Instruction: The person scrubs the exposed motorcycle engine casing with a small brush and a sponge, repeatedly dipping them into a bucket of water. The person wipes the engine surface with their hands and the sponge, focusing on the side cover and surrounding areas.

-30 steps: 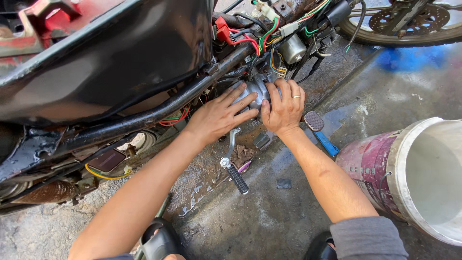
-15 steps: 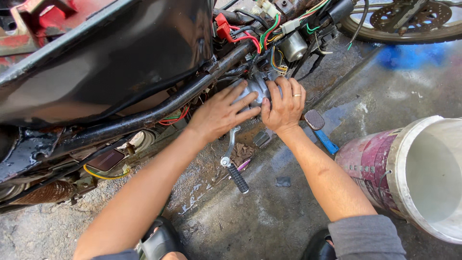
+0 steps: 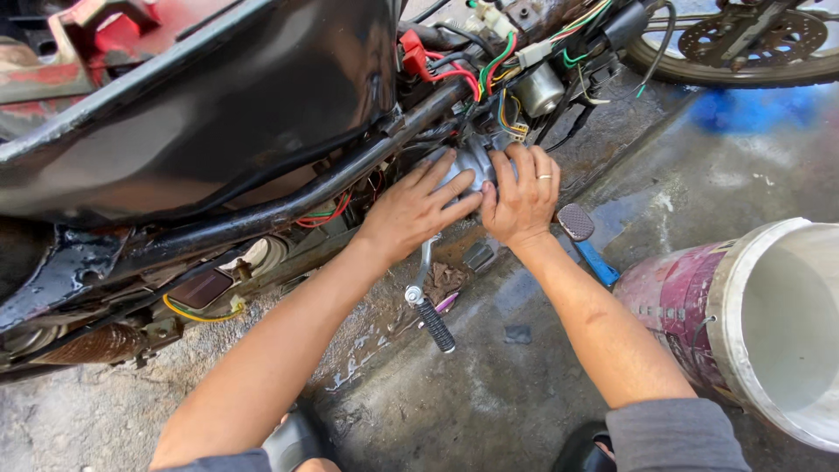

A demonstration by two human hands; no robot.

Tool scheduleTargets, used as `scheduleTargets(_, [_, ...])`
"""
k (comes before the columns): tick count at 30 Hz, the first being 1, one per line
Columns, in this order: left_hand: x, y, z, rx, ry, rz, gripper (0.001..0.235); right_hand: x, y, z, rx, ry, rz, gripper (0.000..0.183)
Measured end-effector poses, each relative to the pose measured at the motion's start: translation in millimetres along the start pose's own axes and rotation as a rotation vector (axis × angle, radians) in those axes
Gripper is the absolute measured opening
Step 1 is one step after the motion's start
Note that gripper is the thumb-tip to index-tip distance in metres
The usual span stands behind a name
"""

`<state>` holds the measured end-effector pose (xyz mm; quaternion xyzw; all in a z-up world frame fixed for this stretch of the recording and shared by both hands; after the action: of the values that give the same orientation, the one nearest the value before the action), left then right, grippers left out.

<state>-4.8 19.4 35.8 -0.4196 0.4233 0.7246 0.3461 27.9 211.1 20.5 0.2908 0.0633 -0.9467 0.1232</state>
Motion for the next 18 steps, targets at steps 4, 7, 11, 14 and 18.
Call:
scheduleTargets(4, [-14,17,3,0.045,0.175,-0.079,0.089,-12,-5,3,-0.024,0.123,-0.023,0.049])
scheduleTargets(7, [-2,5,1,0.028,0.037,-0.067,0.077,-45,-22,23,-0.015,0.337,0.198,0.038])
scheduleTargets(11, [5,-5,-3,0.011,-0.229,0.056,0.042,-135,-82,37,0.382,0.84,0.481,0.033])
scheduleTargets(14, [-7,9,-2,0.058,0.005,-0.007,0.05,-174,-201,-46,0.817,0.824,0.357,0.028])
scheduleTargets(18, [-23,11,-12,0.07,-0.021,-0.101,0.025,-238,-319,-209,1.211,0.679,0.247,0.017])
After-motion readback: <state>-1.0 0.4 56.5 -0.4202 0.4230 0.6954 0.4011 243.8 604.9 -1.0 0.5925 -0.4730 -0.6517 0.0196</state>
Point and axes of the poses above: each hand's wrist, its own z-axis towards the middle knuckle, its own x-axis out of the palm, y = z × x, the point moved 2 cm from there along z, towards the middle knuckle, and after that the axes turned 2 degrees about -x, right-handed, at the moved point
